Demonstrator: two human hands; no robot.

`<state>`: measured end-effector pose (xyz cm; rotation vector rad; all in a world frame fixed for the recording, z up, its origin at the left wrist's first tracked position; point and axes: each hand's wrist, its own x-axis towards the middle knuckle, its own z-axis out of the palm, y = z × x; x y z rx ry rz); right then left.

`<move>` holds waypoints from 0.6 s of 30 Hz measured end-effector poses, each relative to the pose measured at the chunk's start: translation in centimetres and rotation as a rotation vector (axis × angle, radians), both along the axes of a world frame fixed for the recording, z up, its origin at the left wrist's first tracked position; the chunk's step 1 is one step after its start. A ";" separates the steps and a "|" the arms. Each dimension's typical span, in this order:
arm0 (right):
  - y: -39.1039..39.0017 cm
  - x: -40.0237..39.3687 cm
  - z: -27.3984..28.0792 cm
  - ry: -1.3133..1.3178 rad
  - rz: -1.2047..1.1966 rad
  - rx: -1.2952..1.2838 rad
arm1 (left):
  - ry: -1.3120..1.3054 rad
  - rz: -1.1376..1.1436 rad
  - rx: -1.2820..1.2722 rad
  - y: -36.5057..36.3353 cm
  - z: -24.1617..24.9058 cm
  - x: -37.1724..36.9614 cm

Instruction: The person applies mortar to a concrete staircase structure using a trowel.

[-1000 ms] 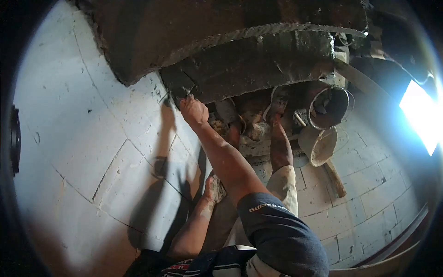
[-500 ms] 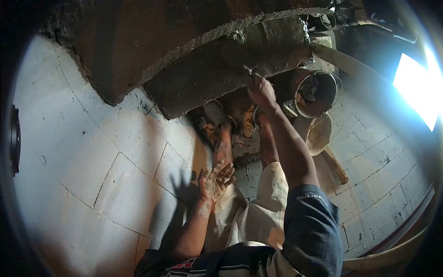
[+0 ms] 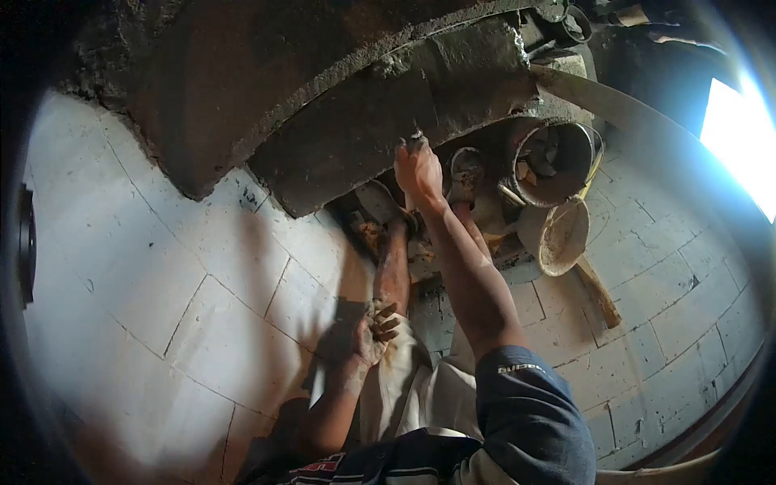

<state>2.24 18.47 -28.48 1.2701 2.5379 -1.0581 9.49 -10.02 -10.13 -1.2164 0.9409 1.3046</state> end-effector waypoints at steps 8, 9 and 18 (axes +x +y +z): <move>0.9 -1.9 3.0 0.027 -0.366 -0.526 | 0.001 -0.227 0.004 2.0 0.3 -0.8; 1.5 -2.1 4.0 0.010 -0.345 -0.570 | 0.011 -0.213 0.003 1.8 0.3 -0.7; 1.2 -5.3 1.6 -0.036 -0.362 -0.471 | 0.007 -0.177 0.038 1.4 -0.3 -0.5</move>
